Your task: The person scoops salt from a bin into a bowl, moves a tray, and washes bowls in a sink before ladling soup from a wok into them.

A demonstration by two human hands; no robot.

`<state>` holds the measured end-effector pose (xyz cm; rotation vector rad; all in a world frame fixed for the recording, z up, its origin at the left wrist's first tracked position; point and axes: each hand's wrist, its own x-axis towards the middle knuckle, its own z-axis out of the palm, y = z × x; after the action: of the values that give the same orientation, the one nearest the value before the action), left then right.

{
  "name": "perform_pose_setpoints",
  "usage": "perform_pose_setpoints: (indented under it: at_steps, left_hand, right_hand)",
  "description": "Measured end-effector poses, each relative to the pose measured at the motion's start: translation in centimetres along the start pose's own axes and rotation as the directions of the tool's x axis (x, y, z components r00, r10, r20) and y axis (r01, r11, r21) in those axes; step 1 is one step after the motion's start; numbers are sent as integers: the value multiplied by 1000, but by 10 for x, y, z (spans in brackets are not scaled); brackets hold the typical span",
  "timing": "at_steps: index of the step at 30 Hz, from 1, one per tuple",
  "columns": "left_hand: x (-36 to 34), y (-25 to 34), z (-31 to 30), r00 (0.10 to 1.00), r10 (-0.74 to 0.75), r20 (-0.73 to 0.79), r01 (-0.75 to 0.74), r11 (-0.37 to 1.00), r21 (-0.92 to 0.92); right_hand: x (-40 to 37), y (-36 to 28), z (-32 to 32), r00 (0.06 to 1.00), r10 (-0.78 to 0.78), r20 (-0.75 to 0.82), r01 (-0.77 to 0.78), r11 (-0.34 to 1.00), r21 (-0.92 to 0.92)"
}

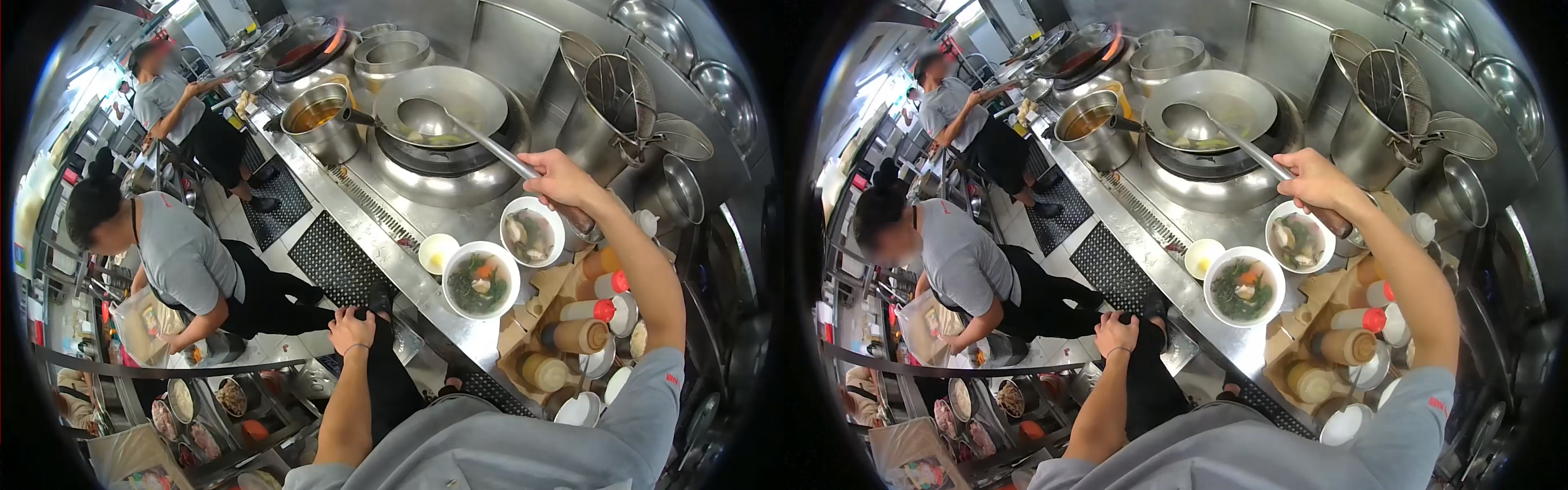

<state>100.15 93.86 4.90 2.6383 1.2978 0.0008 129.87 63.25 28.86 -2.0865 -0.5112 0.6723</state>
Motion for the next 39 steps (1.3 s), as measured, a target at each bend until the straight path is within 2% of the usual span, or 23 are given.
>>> perform_pose_setpoints:
  at_steps: [2, 8, 11, 14, 17, 20, 23, 26, 31, 34, 37, 39]
  left_hand:
    - [0, 2, -3, 1000, -14, 23, 14, 1000, 9]
    - [4, 0, -4, 1000, -16, 16, 16, 1000, -10]
    - [7, 0, -3, 1000, -15, 3, 15, 1000, -10]
    - [10, -8, 3, 1000, -3, -14, 3, 1000, -25]
    - [13, -7, -1, 1000, 0, -15, -1, 999, -36]
    - [14, -8, -2, 1000, 3, -18, -4, 999, -33]
    - [15, -3, -6, 1000, -5, 1, 5, 1000, -15]
    - [16, -1, -5, 1000, -3, 1, 3, 1000, -12]
    - [15, -4, -2, 999, 21, -29, -21, 999, -33]
    - [14, -8, -2, 999, 13, -29, -14, 999, -42]
    - [14, -12, -3, 1000, 15, -24, -16, 998, -54]
    - [14, -15, -2, 999, 19, -36, -21, 998, -60]
  right_hand:
    - [4, 2, 0, 1000, 7, 30, -8, 1000, 15]
    - [32, 15, 8, 997, -26, -66, 16, 989, -146]
    - [49, 24, 5, 994, -24, -109, 9, 991, -132]
    - [58, 26, 5, 986, -39, -160, 3, 975, -223]
    - [59, 27, 12, 981, 18, -191, -9, 999, 46]
    - [48, 7, 16, 990, 108, -89, -78, 954, 291]
    - [54, 14, 26, 988, 139, -71, -106, 931, 348]
    - [67, 19, 37, 988, 127, -89, -105, 972, 212]
    - [91, 19, 58, 967, 87, -239, -103, 993, -58]
    - [108, 32, 64, 965, 82, -248, -88, 996, -15]
    - [125, 45, 63, 977, 67, -204, -38, 989, 144]
    - [129, 47, 64, 968, 89, -236, -51, 985, 165]
